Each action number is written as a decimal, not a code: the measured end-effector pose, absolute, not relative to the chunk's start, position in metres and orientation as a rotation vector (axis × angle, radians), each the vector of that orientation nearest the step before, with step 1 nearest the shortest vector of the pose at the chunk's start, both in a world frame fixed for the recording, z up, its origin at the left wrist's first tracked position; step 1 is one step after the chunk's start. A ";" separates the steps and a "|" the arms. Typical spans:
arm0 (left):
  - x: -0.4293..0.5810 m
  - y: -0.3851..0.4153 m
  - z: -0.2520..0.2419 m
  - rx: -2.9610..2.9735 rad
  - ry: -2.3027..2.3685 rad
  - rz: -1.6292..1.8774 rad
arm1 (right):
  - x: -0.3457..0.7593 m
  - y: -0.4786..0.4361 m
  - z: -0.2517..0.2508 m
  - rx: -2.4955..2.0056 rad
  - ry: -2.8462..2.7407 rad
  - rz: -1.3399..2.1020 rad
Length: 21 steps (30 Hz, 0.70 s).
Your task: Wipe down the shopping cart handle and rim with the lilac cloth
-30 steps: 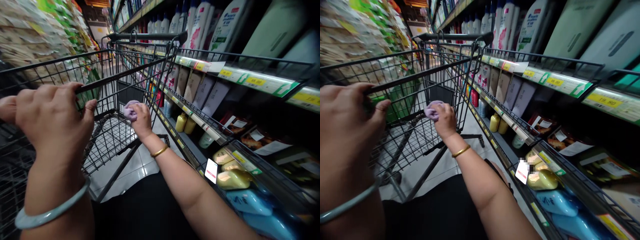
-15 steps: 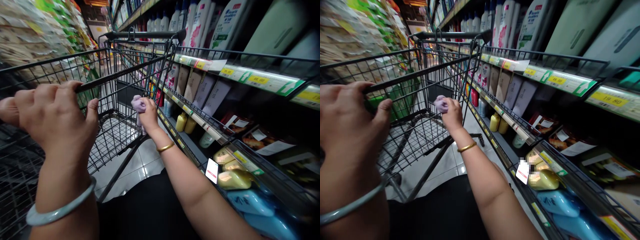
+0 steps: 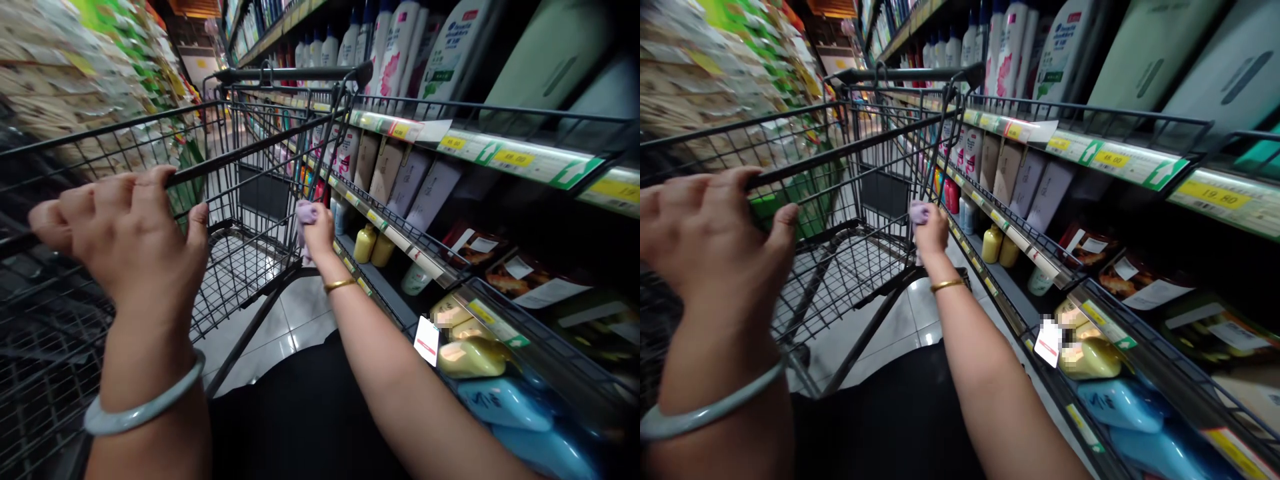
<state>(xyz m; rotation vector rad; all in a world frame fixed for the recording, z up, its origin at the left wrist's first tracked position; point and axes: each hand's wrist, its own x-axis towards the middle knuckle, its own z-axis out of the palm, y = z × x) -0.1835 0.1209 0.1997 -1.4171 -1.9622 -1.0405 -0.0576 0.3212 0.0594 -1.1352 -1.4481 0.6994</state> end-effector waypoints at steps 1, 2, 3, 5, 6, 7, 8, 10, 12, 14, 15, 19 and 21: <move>-0.185 0.121 0.199 -1.376 -1.966 -1.015 | -0.054 0.326 0.056 -1.196 -1.400 0.734; -0.185 0.121 0.198 -1.370 -1.975 -0.987 | -0.054 0.329 0.054 -1.235 -1.367 0.765; -0.186 0.121 0.197 -1.374 -1.973 -0.980 | -0.056 0.328 0.053 -1.245 -1.361 0.784; -0.186 0.120 0.197 -1.382 -1.964 -0.979 | -0.066 0.321 0.056 -1.155 -1.404 0.790; -0.185 0.120 0.197 -1.365 -1.960 -0.984 | -0.072 0.317 0.059 -1.057 -1.446 0.773; -0.185 0.121 0.197 -1.365 -1.970 -0.974 | -0.077 0.313 0.061 -0.938 -1.495 0.742; -0.184 0.121 0.197 -1.366 -1.978 -0.967 | -0.080 0.311 0.063 -0.826 -1.537 0.706; -0.184 0.122 0.197 -1.355 -1.964 -0.980 | -0.079 0.314 0.062 -0.752 -1.542 0.670; -0.184 0.123 0.196 -1.333 -1.931 -1.010 | -0.071 0.324 0.057 -0.885 -1.443 0.694; -0.185 0.122 0.196 -1.351 -1.929 -1.010 | -0.063 0.333 0.051 -1.004 -1.340 0.720; -0.186 0.122 0.196 -1.374 -1.944 -0.995 | -0.062 0.334 0.050 -1.016 -1.323 0.718; -0.186 0.119 0.198 -1.389 -1.999 -0.937 | -0.071 0.323 0.059 -0.867 -1.411 0.674; -0.185 0.118 0.198 -1.367 -1.995 -0.953 | -0.078 0.317 0.062 -0.790 -1.467 0.686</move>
